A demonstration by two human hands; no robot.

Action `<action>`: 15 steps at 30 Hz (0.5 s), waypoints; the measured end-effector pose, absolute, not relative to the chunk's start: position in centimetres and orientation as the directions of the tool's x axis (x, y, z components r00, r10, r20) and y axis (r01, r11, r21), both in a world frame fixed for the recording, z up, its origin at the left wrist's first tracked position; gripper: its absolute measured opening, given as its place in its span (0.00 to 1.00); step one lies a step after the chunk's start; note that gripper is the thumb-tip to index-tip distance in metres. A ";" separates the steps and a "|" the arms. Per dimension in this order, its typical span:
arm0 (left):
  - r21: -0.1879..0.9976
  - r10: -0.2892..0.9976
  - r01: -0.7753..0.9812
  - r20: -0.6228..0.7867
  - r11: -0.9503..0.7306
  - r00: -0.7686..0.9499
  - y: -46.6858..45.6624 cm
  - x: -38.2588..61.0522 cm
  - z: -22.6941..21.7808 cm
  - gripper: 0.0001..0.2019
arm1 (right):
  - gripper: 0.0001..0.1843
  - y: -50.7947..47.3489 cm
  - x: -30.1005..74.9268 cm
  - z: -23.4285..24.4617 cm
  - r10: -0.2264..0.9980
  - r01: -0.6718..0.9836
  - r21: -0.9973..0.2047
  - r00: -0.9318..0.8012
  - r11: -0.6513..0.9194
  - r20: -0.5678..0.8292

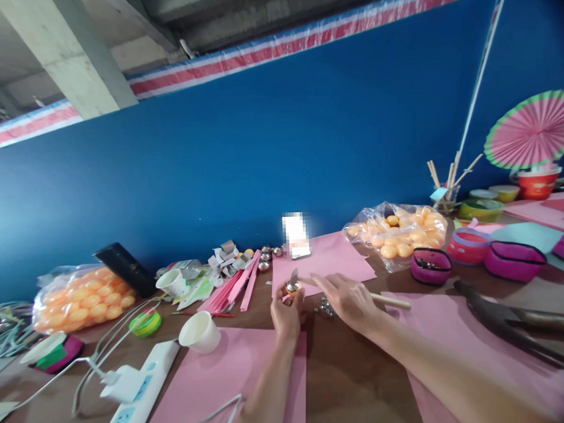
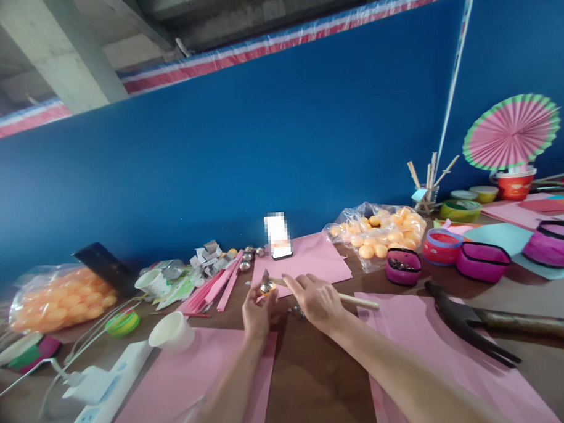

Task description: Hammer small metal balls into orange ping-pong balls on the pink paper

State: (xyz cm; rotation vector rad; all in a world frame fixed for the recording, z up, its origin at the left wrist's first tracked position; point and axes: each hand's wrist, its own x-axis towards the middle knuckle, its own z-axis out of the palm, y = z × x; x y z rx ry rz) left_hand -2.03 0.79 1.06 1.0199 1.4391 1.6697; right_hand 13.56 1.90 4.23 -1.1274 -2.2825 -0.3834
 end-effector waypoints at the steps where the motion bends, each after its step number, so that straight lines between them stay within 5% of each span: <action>1: 0.990 0.886 -0.004 0.127 -0.144 -0.446 0.8 -2.1 1.0 0.23 | 0.23 1.9 13.5 4.2 0.629 0.794 0.001 -0.482 0.607 0.610; 15: 0.999 0.896 -0.041 -0.006 -0.013 -0.444 0.7 -2.2 1.1 0.28 | 0.21 2.0 13.4 3.9 0.625 0.809 -0.008 -0.449 0.588 0.639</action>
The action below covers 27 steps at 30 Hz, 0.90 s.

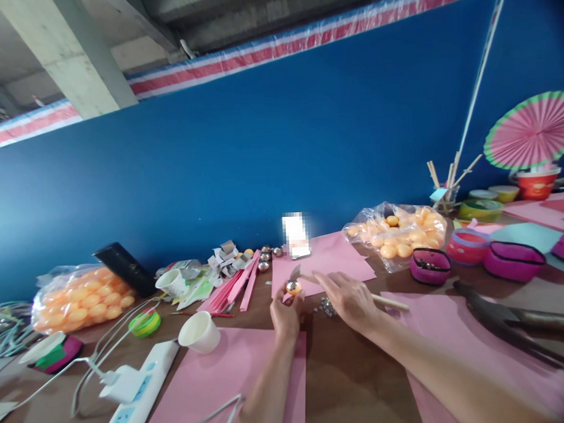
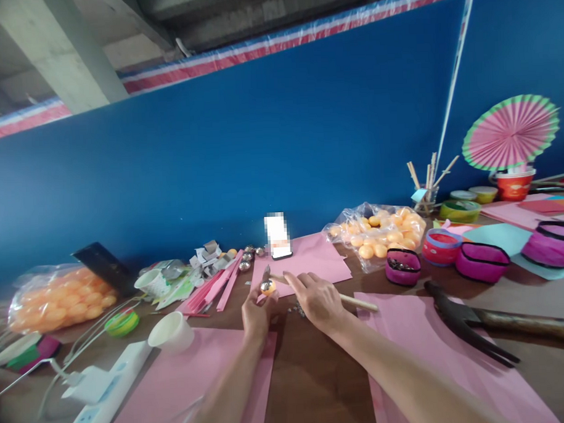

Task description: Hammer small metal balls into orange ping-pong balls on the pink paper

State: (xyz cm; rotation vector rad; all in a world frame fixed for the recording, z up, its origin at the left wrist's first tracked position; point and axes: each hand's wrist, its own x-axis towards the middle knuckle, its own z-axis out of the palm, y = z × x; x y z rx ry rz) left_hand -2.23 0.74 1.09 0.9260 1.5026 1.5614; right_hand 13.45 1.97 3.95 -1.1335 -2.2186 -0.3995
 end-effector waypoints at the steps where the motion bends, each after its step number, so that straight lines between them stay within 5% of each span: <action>1: 1.000 0.895 -0.026 -0.010 -0.002 -0.446 0.8 -2.3 1.0 0.28 | 0.22 2.0 13.4 3.9 0.627 0.807 -0.002 -0.457 0.591 0.631; 13: 0.995 0.900 0.087 0.081 -0.048 -0.429 0.9 -2.8 0.8 0.22 | 0.23 1.8 13.3 4.0 0.649 0.799 -0.005 -0.486 0.602 0.585; 20: 0.970 0.909 -0.193 0.056 -0.147 -0.412 0.8 -1.6 1.4 0.27 | 0.19 2.0 13.5 4.2 0.636 0.817 -0.044 -0.412 0.575 0.653; 27: 0.982 0.910 -0.129 0.072 -0.136 -0.408 0.7 -1.6 1.8 0.24 | 0.23 1.8 13.5 4.1 0.624 0.814 0.019 -0.460 0.581 0.632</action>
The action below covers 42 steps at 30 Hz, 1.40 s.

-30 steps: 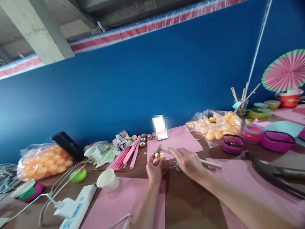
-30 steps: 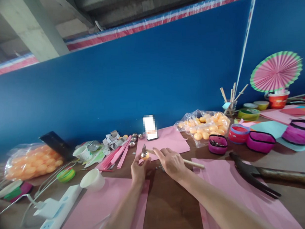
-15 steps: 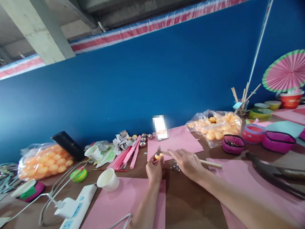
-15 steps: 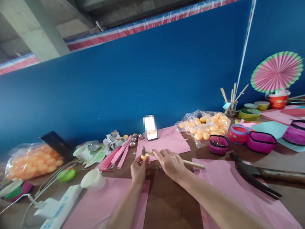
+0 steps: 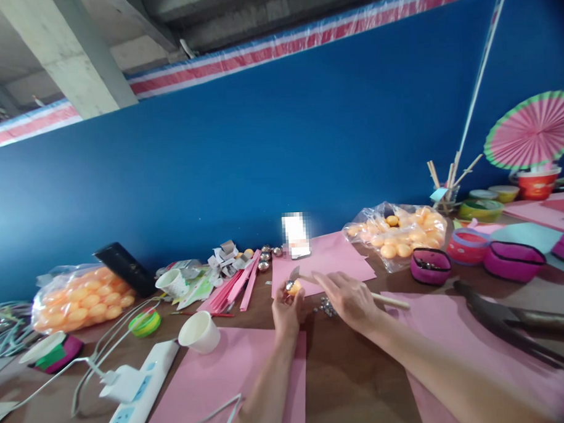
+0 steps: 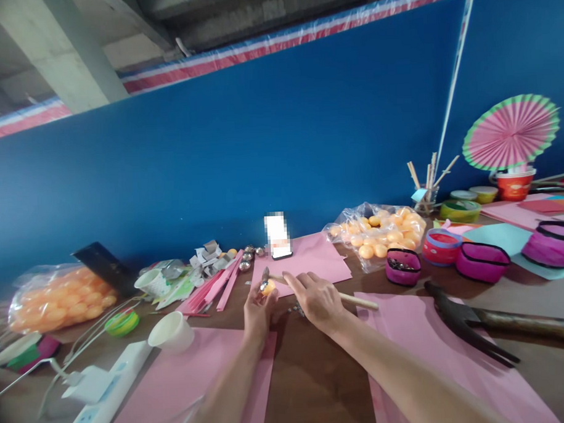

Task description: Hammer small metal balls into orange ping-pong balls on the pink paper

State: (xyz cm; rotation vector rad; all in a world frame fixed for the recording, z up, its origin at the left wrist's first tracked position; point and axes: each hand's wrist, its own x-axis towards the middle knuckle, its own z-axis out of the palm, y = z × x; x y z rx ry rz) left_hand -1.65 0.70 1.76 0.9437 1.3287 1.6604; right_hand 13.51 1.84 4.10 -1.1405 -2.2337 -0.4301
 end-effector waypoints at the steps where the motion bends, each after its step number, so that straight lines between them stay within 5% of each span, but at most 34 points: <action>1: 0.984 0.910 -0.117 0.073 -0.131 -0.409 0.8 -1.7 1.7 0.24 | 0.24 1.8 13.4 4.1 0.627 0.810 0.031 -0.478 0.586 0.615; 16: 0.981 0.896 -0.025 0.166 -0.193 -0.413 1.0 -2.0 0.7 0.25 | 0.21 1.9 13.4 4.1 0.677 0.823 -0.043 -0.436 0.567 0.593; 21: 0.961 0.925 -0.191 0.122 -0.200 -0.359 1.2 -1.9 0.5 0.23 | 0.22 2.3 13.5 3.9 0.698 0.832 -0.052 -0.427 0.552 0.575; 29: 0.795 0.967 -0.595 -0.043 -0.119 -0.251 0.9 -1.8 1.3 0.16 | 0.15 5.0 15.6 3.2 0.861 0.952 -0.076 -0.232 0.297 0.453; 34: 0.751 0.974 -0.656 -0.077 -0.083 -0.211 0.5 -1.7 2.0 0.10 | 0.15 6.5 16.6 1.8 0.924 0.979 -0.039 -0.178 0.202 0.339; 42: 0.728 0.997 -0.685 -0.033 -0.026 -0.073 0.2 -1.8 2.0 0.14 | 0.16 7.4 16.8 1.1 0.957 0.985 -0.066 -0.135 0.157 0.256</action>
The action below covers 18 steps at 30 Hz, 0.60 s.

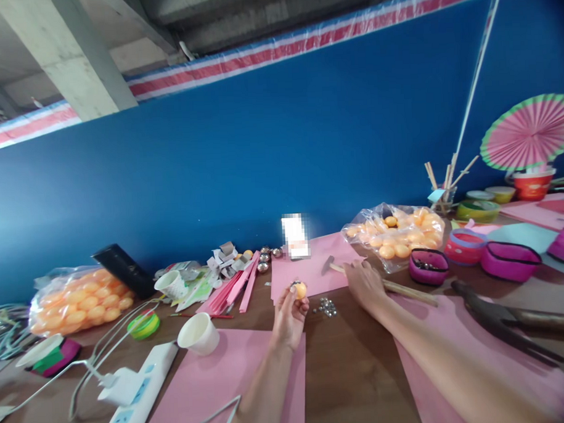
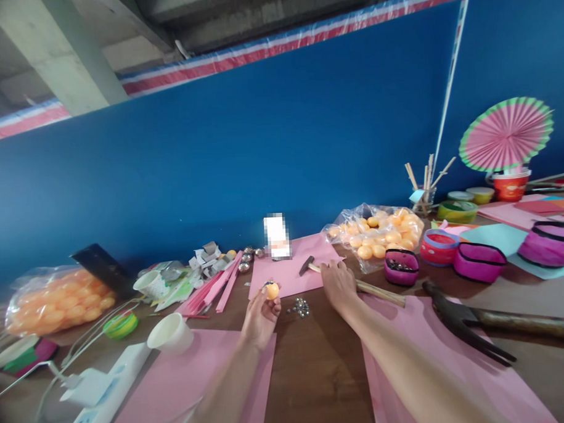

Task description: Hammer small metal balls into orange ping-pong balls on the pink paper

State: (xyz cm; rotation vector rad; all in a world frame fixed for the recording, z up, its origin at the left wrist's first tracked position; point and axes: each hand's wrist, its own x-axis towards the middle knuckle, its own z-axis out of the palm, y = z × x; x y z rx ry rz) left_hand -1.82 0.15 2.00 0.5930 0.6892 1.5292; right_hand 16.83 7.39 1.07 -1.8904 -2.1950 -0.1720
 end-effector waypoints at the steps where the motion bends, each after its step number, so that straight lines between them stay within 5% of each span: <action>1: 0.721 0.998 -0.693 -0.032 -0.019 -0.061 0.1 -1.9 1.9 0.15 | 0.15 7.4 16.8 1.0 0.956 0.985 -0.066 -0.137 0.159 0.258; 9: 0.642 0.998 -0.766 -0.067 0.026 -0.022 -0.1 -2.1 2.1 0.17 | 0.16 7.1 16.8 1.0 0.913 0.973 -0.095 -0.162 0.211 0.375; 18: 0.716 0.984 -0.698 -0.106 -0.023 -0.141 0.2 -1.9 2.1 0.09 | 0.13 5.9 15.1 1.8 0.713 0.662 -0.289 -0.564 0.692 0.416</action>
